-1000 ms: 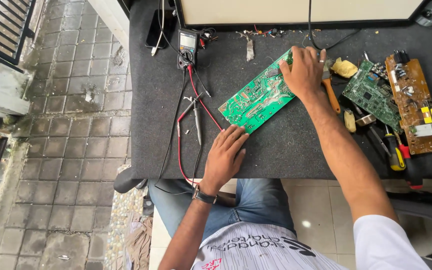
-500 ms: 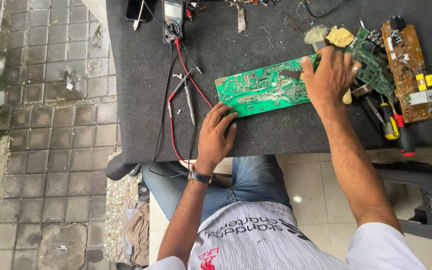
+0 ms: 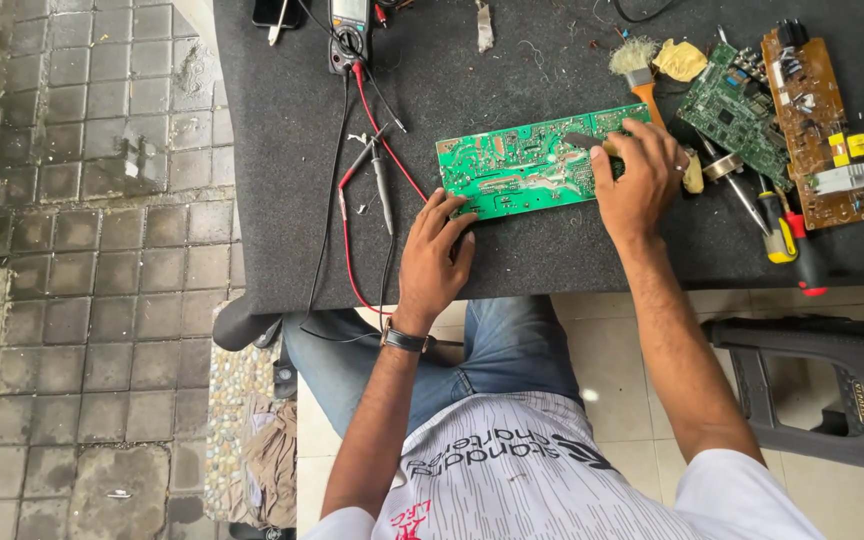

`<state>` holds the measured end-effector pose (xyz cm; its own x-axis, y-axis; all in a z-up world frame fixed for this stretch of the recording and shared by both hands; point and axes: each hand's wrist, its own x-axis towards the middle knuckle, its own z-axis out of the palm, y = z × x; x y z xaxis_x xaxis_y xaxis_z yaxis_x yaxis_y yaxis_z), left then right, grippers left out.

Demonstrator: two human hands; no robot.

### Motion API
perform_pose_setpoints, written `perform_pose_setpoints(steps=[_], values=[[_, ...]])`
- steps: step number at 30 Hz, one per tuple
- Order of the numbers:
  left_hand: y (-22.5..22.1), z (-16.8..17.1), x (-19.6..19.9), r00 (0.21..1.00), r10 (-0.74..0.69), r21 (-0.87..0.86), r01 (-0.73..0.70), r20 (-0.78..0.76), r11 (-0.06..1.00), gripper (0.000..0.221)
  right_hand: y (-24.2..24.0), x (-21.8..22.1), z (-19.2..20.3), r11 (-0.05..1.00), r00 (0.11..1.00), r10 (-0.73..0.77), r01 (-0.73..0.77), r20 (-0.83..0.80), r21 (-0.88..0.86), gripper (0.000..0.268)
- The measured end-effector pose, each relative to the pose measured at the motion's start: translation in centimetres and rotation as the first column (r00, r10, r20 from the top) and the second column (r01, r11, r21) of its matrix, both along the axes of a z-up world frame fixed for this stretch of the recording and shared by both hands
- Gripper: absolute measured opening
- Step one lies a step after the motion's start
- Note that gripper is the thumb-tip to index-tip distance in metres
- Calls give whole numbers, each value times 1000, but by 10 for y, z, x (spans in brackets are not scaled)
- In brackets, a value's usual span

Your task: Testing and cleaning a printed circuit board using a multimeter and cleaning tools at a workbench.

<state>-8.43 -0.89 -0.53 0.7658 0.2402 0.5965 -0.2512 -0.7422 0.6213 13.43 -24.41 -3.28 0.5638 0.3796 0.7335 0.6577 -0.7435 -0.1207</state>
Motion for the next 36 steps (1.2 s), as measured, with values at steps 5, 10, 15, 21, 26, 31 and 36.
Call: perform_pose_setpoints(steps=[5,10,15,21,26,31,36], values=[[2,-3,1,1000,-14,-6,14,-8,1000,23,-1,3,-4,996,999,44,-44,4,83,21],[3,-3,1,1000,-23,-32,23,-9,999,24,-1,2,-5,980,992,76,-57,-97,193,16],[3,0,1,999,-33,-32,33,-4,999,23,-2,-1,1,964,988,108,-77,-110,254,20],[4,2,3,999,-35,-41,34,-26,999,22,0,-3,6,958,989,117,-88,-94,271,22],[5,4,4,998,-35,-45,33,-46,998,22,0,0,4,954,988,123,-93,-89,286,23],[5,5,4,998,-43,-55,40,-51,998,21,1,-6,13,941,986,141,-105,-88,320,26],[5,3,4,998,-36,-47,33,-54,998,21,-3,-6,13,924,989,128,-92,-75,372,26]])
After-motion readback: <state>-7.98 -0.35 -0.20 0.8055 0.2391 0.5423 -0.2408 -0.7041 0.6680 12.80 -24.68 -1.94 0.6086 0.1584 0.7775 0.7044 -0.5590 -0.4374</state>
